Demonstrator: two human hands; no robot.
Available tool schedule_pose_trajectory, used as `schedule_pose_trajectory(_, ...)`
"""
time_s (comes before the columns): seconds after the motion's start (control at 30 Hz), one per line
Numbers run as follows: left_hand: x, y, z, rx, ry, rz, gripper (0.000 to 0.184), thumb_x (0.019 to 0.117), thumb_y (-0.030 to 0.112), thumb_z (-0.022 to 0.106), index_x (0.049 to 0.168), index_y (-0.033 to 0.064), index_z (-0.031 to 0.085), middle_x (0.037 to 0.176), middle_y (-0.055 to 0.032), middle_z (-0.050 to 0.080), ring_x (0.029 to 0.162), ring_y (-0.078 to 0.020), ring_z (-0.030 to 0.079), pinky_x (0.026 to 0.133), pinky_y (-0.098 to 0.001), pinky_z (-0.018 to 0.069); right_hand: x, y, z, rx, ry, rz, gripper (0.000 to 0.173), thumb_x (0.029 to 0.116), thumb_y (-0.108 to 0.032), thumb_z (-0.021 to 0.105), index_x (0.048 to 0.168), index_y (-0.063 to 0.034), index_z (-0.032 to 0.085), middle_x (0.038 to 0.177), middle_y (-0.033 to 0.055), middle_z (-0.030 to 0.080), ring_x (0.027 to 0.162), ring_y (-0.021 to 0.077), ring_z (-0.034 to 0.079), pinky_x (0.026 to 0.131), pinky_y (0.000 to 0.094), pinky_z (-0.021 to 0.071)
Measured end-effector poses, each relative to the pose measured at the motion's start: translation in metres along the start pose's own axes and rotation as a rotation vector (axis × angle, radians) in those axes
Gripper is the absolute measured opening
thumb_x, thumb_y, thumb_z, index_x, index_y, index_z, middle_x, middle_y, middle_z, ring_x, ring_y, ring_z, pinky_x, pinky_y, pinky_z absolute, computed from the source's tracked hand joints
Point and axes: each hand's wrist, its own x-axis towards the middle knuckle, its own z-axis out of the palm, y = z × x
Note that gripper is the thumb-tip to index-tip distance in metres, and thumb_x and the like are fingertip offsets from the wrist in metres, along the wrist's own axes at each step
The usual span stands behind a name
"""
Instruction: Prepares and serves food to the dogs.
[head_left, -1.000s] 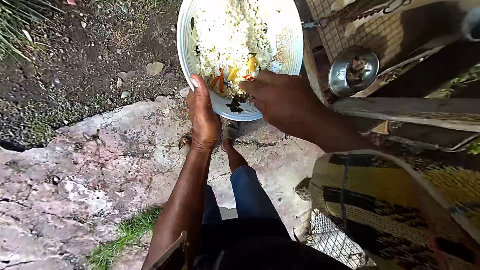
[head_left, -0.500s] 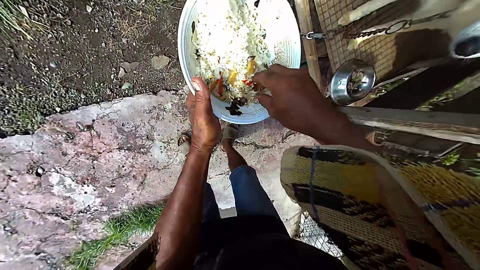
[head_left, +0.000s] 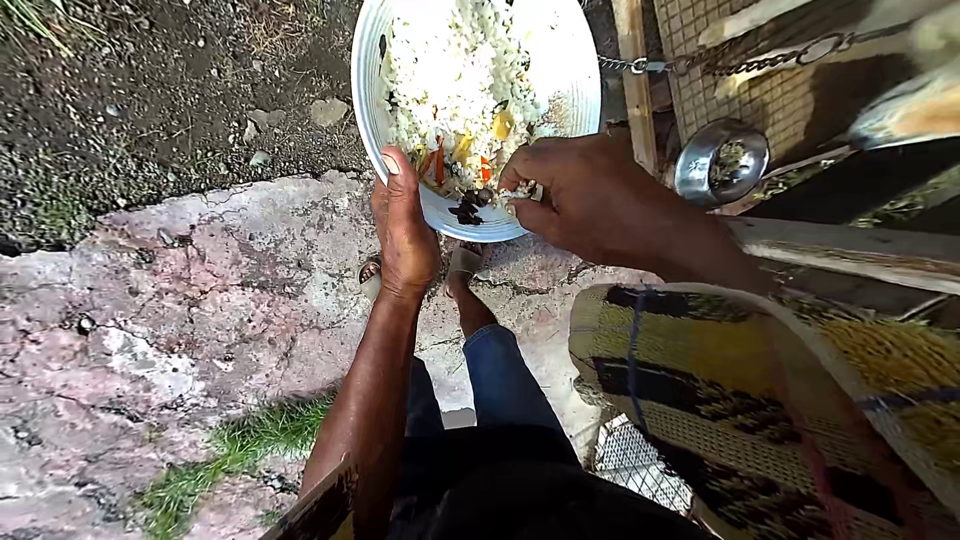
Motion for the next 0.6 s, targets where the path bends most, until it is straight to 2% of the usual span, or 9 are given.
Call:
schedule_pose_trajectory(0.07,-0.001,0.001,0.001,0.009,0.004,0.009,0.065,0.1047,0.058,0.035,0.142,0.0045,0.040,0.131,-0.0051,0.061,0.126,-0.0146,0.058,0.110,-0.0420,0.0484,0.004,-0.003,0.009,-0.061,-0.022,-0.013,0.018,0.0992,-0.009,0.061,0.111,-0.0026,0.073,0.101,0.0161,0.069,0.089,0.0314,0.069,0.077,0.0489,0.0567)
schedule_pose_trajectory(0.13,-0.002,0.002,0.001,0.024,0.004,0.016,0.063,0.1052,0.056,0.034,0.141,0.0050,0.042,0.129,-0.0044,0.062,0.126,-0.0140,0.059,0.110,-0.0418,0.0486,0.008,-0.006,0.013,-0.131,-0.077,-0.009,0.023,0.1006,-0.009,0.058,0.117,-0.0032,0.073,0.106,0.0173,0.069,0.097,0.0347,0.069,0.079,0.0518,0.0564)
schedule_pose_trajectory(0.23,-0.004,0.002,-0.001,0.028,0.014,0.016,0.061,0.1050,0.056,0.035,0.138,0.0051,0.045,0.126,-0.0040,0.063,0.124,-0.0139,0.060,0.108,-0.0416,0.0500,0.012,-0.011,0.010,-0.142,-0.207,0.010,0.020,0.1015,-0.012,0.058,0.115,-0.0071,0.073,0.107,0.0140,0.068,0.100,0.0314,0.068,0.082,0.0493,0.0553)
schedule_pose_trajectory(0.33,-0.006,-0.001,-0.002,0.024,0.008,0.020,0.063,0.1061,0.055,0.033,0.141,0.0033,0.042,0.130,-0.0055,0.061,0.126,-0.0143,0.058,0.111,-0.0417,0.0474,0.015,-0.013,0.009,-0.067,-0.229,0.003,0.021,0.1036,-0.025,0.061,0.110,-0.0088,0.074,0.103,0.0103,0.069,0.100,0.0266,0.067,0.087,0.0471,0.0544)
schedule_pose_trajectory(0.43,-0.007,-0.004,-0.003,-0.016,0.002,0.029,0.062,0.1054,0.057,0.036,0.138,0.0045,0.044,0.128,-0.0051,0.063,0.125,-0.0150,0.060,0.110,-0.0429,0.0484,0.016,-0.015,0.013,-0.032,-0.197,0.006,0.018,0.1027,-0.023,0.062,0.100,-0.0080,0.071,0.089,0.0080,0.067,0.088,0.0244,0.067,0.080,0.0453,0.0531)
schedule_pose_trajectory(0.5,-0.008,-0.005,-0.004,-0.034,-0.013,0.025,0.062,0.1050,0.057,0.037,0.138,0.0055,0.044,0.128,-0.0050,0.063,0.125,-0.0155,0.059,0.110,-0.0431,0.0485,0.016,-0.014,0.011,0.006,-0.208,0.021,0.016,0.1024,-0.021,0.061,0.094,-0.0099,0.068,0.078,0.0031,0.062,0.075,0.0173,0.062,0.069,0.0390,0.0504)
schedule_pose_trajectory(0.6,-0.014,-0.003,-0.007,-0.028,-0.023,0.017,0.061,0.1058,0.057,0.036,0.139,0.0061,0.044,0.128,-0.0046,0.063,0.125,-0.0151,0.060,0.109,-0.0430,0.0494,0.012,-0.009,0.008,0.167,-0.118,0.059,0.012,0.1009,-0.020,0.061,0.094,-0.0112,0.065,0.070,-0.0029,0.057,0.060,0.0065,0.053,0.057,0.0279,0.0442)
